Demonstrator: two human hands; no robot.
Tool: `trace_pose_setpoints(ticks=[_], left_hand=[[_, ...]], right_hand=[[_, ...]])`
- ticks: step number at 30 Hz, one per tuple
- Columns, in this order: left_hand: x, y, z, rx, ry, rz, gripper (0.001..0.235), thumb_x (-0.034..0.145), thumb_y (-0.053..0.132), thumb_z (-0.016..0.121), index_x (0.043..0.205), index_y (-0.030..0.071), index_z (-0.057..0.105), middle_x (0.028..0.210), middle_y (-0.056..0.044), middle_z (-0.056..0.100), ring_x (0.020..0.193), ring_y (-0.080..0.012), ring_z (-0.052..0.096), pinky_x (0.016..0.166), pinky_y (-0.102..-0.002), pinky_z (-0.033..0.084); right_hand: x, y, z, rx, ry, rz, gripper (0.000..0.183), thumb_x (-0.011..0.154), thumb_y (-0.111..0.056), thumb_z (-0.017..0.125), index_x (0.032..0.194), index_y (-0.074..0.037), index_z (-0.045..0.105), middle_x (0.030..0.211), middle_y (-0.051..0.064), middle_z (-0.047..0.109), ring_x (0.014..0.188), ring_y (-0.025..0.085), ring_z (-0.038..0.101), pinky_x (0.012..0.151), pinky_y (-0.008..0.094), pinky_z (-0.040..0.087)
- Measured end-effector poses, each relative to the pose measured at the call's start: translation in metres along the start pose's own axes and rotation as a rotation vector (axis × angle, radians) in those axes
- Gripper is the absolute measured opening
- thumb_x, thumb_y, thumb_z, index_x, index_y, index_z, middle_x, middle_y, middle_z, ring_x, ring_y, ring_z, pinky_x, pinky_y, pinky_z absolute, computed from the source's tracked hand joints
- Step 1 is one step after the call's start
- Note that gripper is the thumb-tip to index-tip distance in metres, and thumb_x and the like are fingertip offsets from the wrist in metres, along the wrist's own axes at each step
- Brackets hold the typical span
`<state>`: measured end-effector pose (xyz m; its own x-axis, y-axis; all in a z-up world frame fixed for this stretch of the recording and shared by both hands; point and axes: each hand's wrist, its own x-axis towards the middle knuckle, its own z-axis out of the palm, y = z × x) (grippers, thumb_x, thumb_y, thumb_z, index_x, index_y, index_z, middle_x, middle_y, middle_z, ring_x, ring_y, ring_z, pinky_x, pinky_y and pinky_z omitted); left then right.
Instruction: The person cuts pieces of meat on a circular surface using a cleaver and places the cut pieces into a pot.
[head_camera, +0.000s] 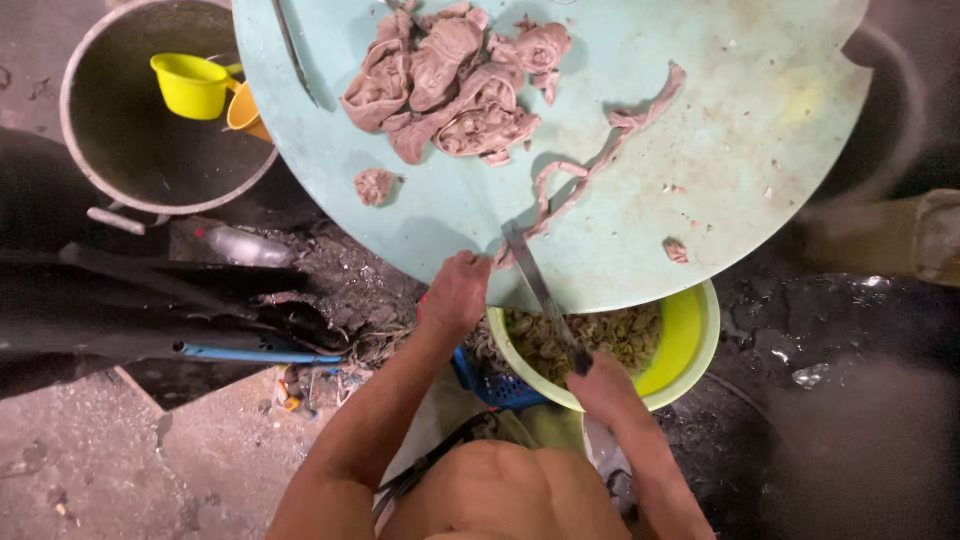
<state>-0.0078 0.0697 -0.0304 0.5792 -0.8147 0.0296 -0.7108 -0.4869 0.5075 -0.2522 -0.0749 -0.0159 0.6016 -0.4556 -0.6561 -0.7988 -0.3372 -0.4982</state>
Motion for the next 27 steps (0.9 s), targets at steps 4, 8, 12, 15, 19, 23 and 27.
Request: trace_pose_setpoints(ticks=[4,8,12,15,19,23,27], left_hand=[[-0.006,0.008,-0.002,-0.045,-0.036,-0.093,0.017,0.088,0.007,0.056,0.101,0.005,0.065,0.098,-0.023,0.064,0.093,-0.0465,0.062,0.079,-0.055,0.051],[-0.032,0.015,-0.005,-0.203,-0.200,-0.367,0.022,0.101,0.018,0.052,0.101,0.007,0.070,0.099,-0.024,0.066,0.093,-0.0466,0.063,0.080,-0.058,0.050],[-0.078,0.011,0.002,-0.037,-0.575,-0.337,0.039,0.086,0.006,0.048,0.115,0.016,0.073,0.101,-0.023,0.070,0.100,-0.0434,0.067,0.091,-0.054,0.054],[-0.097,0.018,0.013,-0.052,-0.616,-0.370,0.024,0.095,0.014,0.053,0.109,0.008,0.071,0.112,-0.021,0.066,0.107,-0.0416,0.067,0.093,-0.052,0.055],[-0.090,0.041,0.010,-0.260,-0.307,-0.205,0.038,0.086,0.020,0.070,0.120,0.004,0.063,0.114,-0.023,0.063,0.107,-0.0438,0.061,0.089,-0.053,0.051],[-0.011,0.051,0.004,-0.081,0.230,0.181,0.033,0.094,0.011,0.065,0.126,0.005,0.060,0.120,-0.019,0.061,0.105,-0.0390,0.061,0.086,-0.051,0.050],[0.077,0.040,0.011,0.132,0.257,0.278,0.043,0.081,0.007,0.063,0.124,0.008,0.063,0.124,-0.019,0.061,0.101,-0.0363,0.062,0.074,-0.048,0.051]], right_hand=[[0.028,-0.039,-0.007,0.014,-0.038,-0.011,0.035,0.082,-0.024,0.060,0.108,-0.002,0.070,0.101,0.031,0.070,0.102,0.050,0.065,0.088,0.055,0.051],[0.040,-0.065,-0.005,0.057,-0.023,-0.013,0.038,0.081,-0.025,0.061,0.111,-0.003,0.069,0.098,0.031,0.071,0.097,0.047,0.069,0.088,0.052,0.054],[0.025,-0.033,0.000,0.097,0.023,0.046,0.036,0.082,-0.029,0.064,0.105,-0.002,0.070,0.097,0.030,0.072,0.097,0.047,0.068,0.088,0.052,0.052],[0.010,0.015,0.011,-0.102,0.015,-0.017,0.028,0.084,-0.026,0.064,0.102,-0.006,0.069,0.094,0.027,0.072,0.092,0.043,0.070,0.085,0.051,0.053],[-0.001,0.064,0.025,-0.248,0.156,-0.224,0.019,0.085,-0.020,0.065,0.101,-0.009,0.070,0.097,0.024,0.068,0.090,0.042,0.068,0.081,0.049,0.054],[-0.018,0.072,0.025,-0.129,0.239,-0.148,0.021,0.084,-0.018,0.066,0.101,-0.007,0.068,0.095,0.024,0.069,0.087,0.041,0.068,0.078,0.047,0.055],[-0.028,0.047,0.019,0.468,0.167,0.406,0.031,0.087,-0.025,0.069,0.097,0.004,0.066,0.076,0.029,0.068,0.070,0.044,0.070,0.068,0.051,0.055]])
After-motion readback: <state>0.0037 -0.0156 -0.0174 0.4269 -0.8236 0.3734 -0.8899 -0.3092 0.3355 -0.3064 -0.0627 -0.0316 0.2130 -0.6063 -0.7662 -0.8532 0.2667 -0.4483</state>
